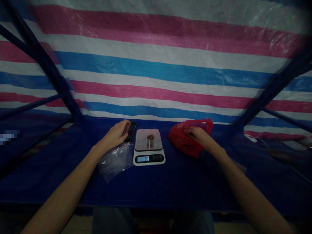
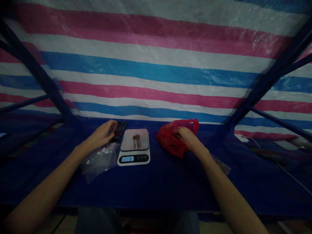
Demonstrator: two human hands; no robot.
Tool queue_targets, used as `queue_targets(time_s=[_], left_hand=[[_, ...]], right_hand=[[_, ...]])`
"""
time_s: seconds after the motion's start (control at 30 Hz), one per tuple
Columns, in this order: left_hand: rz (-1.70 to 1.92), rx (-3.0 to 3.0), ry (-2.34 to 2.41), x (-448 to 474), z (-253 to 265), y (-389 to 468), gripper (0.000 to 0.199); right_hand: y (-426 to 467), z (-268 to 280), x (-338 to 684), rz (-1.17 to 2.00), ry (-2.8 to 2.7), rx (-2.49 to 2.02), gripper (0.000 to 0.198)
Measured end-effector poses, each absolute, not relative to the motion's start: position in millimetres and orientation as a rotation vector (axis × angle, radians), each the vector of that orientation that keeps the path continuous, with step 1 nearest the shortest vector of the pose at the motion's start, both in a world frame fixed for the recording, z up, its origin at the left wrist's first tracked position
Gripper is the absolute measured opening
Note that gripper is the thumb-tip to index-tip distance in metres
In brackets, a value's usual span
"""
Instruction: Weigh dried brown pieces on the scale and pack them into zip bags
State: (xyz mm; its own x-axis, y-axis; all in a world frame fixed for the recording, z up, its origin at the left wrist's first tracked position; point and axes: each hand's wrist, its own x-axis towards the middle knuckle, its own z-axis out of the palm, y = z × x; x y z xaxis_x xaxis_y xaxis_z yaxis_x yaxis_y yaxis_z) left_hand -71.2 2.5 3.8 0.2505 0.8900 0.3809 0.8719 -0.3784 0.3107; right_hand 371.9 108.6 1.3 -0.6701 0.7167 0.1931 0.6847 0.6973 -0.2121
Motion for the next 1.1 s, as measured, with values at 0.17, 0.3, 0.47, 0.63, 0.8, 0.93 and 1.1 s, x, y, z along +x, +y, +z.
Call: queue_targets(time_s=[0.17, 0.3, 0.47, 0.63, 0.8, 0.93, 1.1], left_hand=[[0.831, 2.456, 1.705, -71, 5, 2, 0.029], [0.853, 2.442, 1.696, -70, 3, 2, 0.03], [0.821, 2.434, 1.719, -69, 2, 1, 0.033], [0.806, 2.439, 1.706, -69, 1, 1, 0.032], [0.781, 2.459, 1.712, -67, 2, 0, 0.029], [0.766, 2.467, 1.721, -67, 3, 0, 0.031], [0.784, 2.458, 1.719, -68, -1, 2, 0.03]], right_hand=[[106, 12, 382, 0.153, -2.54, -1.16, 0.02], [96, 34, 381, 0.174, -2.249, -1.186, 0.013], [71, 70, 322, 0.407, -2.119, -0.981, 0.014], [55, 73, 234, 0.759, -2.296, -0.693, 0.004], [56, 52, 208, 0.914, -2.378, -0.652, 0.005], [58, 44, 213, 0.907, -2.393, -0.574, 0.006], [59, 40, 213, 0.843, -2.376, -0.525, 0.016]])
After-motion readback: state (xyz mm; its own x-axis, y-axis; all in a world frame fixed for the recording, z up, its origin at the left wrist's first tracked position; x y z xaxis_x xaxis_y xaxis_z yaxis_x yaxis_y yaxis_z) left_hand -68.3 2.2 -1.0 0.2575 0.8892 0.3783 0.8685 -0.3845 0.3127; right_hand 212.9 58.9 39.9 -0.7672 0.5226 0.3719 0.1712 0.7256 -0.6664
